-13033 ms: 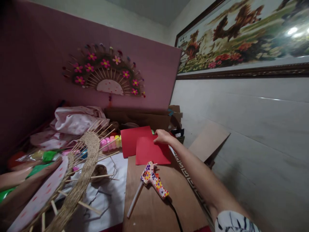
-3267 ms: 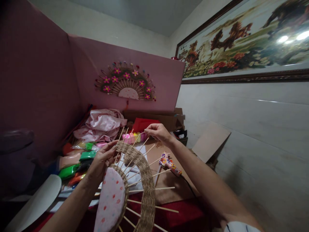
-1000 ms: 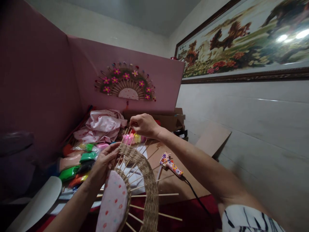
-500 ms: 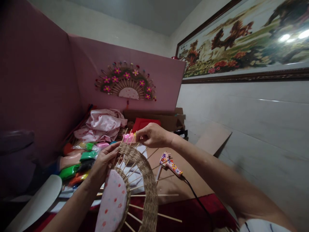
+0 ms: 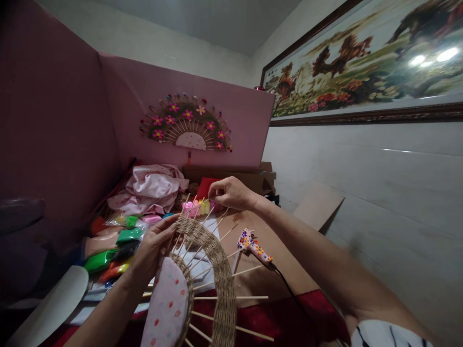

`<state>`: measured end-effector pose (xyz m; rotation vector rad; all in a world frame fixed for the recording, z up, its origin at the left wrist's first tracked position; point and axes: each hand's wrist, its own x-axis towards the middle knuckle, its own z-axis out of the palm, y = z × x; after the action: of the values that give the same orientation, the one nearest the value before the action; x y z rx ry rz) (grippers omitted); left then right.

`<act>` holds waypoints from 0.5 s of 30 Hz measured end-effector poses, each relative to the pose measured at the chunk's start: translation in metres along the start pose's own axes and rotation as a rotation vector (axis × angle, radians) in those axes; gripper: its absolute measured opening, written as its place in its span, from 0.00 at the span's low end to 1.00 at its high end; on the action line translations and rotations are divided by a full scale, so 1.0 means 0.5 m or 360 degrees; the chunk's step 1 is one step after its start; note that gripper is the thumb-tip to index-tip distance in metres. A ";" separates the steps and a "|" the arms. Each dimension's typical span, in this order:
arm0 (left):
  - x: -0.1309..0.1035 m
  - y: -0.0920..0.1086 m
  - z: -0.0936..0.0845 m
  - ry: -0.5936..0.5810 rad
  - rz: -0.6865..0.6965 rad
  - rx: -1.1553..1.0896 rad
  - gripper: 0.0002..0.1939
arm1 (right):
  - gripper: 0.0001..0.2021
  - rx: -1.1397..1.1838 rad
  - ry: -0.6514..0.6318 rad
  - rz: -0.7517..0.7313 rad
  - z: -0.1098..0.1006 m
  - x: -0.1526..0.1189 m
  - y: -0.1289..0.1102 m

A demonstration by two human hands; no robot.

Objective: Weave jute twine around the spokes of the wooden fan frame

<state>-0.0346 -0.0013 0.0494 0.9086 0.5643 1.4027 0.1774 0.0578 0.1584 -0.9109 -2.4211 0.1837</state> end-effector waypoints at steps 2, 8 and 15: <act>0.001 0.000 0.001 0.0001 0.0000 -0.0005 0.18 | 0.06 0.0063 0.0028 0.0026 0.001 0.008 0.007; -0.003 0.001 0.002 0.0010 -0.0013 0.0001 0.18 | 0.09 0.0151 0.0102 0.0014 0.007 0.030 0.020; -0.003 -0.001 0.000 0.0010 -0.0010 -0.0006 0.20 | 0.08 0.0399 -0.0048 0.0180 0.023 0.032 0.040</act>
<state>-0.0346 -0.0027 0.0487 0.8991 0.5687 1.4007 0.1729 0.0841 0.1494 -0.9343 -2.3086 0.5337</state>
